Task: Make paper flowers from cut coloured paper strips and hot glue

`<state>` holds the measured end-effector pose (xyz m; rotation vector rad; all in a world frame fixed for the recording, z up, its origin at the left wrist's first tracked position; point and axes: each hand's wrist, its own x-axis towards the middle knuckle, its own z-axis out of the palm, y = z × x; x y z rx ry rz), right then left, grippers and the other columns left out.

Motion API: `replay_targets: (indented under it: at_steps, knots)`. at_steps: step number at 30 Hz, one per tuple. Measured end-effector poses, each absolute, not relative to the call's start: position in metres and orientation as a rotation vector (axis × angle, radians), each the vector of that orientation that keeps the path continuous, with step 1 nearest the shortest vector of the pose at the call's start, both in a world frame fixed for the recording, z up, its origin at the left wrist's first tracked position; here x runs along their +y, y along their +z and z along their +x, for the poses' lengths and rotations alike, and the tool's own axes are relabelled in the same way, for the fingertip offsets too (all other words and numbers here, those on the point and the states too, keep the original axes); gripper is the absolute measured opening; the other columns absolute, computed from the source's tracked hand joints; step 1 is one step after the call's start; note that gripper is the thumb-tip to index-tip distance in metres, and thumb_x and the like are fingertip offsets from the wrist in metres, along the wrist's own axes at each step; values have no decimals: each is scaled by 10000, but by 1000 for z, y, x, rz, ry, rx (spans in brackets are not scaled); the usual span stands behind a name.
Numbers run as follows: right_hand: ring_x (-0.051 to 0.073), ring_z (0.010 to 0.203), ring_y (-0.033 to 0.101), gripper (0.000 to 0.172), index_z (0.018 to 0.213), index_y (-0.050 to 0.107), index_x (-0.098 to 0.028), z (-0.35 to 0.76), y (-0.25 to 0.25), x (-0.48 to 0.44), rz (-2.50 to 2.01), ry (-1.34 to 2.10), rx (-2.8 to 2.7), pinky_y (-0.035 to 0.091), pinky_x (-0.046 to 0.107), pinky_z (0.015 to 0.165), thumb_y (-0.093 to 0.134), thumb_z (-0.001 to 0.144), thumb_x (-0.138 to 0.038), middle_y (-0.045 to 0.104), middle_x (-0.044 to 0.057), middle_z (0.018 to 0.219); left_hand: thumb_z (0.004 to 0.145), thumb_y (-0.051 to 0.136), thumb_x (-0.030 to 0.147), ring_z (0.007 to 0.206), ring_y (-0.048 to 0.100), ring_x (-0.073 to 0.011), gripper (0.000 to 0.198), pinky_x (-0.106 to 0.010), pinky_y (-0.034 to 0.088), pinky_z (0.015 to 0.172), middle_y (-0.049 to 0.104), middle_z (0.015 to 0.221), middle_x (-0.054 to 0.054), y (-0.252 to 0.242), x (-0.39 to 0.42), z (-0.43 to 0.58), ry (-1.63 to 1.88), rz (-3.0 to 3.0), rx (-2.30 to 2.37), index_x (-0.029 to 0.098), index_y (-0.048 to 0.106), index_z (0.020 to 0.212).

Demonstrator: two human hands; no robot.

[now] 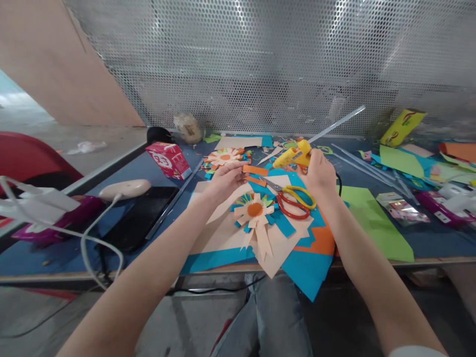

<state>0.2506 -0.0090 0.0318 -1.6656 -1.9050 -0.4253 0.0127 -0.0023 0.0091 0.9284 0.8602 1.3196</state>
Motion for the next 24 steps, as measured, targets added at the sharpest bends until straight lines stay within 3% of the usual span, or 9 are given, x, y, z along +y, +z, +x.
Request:
replay_targets:
  at_steps: [5,9,13,15,17,20,24]
  knots:
    - [324,1020,558,485,1105,411,-84,258,26,1,-1912,-200,-1763,445,382,800,617,714,-285,565,212,1095,731,588,92,611,601,-91,140,-218,471,608,624,650,-12,10,-5,14,1301,914,890,136,678,829]
    - [299,1027,573,479,1140,455,-97,269,18,8,-2081,112,-1634,444,368,813,589,749,-339,594,186,1089,699,641,123,618,599,-91,136,-216,470,610,642,684,-19,11,-9,17,1260,955,852,139,684,826]
    - [380,1109,498,476,1145,529,-87,272,16,9,-2255,16,-1539,382,496,884,586,759,-359,551,219,1169,646,718,227,606,566,-73,235,-202,458,590,635,729,0,9,-12,20,1182,1093,824,159,681,868]
    - [382,1132,467,374,1085,592,-116,267,20,6,-2121,-82,-1606,345,527,907,563,782,-332,553,202,1170,646,722,293,619,556,-75,295,-201,451,577,628,757,1,7,-13,22,1148,1197,848,168,674,909]
    - [312,1086,502,271,994,643,-162,258,26,1,-1782,-35,-1777,361,465,908,540,805,-327,598,150,1104,666,701,350,643,553,-84,343,-208,449,581,623,784,-3,5,-13,23,1112,1310,887,173,663,957]
    - [186,851,573,223,866,676,-188,240,36,-12,-1281,325,-2036,424,317,778,542,801,-353,656,76,921,697,659,404,676,552,-101,400,-221,447,601,624,809,-17,5,-16,25,1040,1477,930,164,644,1017]
    - [138,663,538,205,739,668,-176,226,42,-27,-1168,698,-2159,406,276,650,595,737,-368,642,28,712,732,599,426,682,545,-115,421,-234,437,604,643,860,-46,8,-22,31,948,1673,932,143,631,1042]
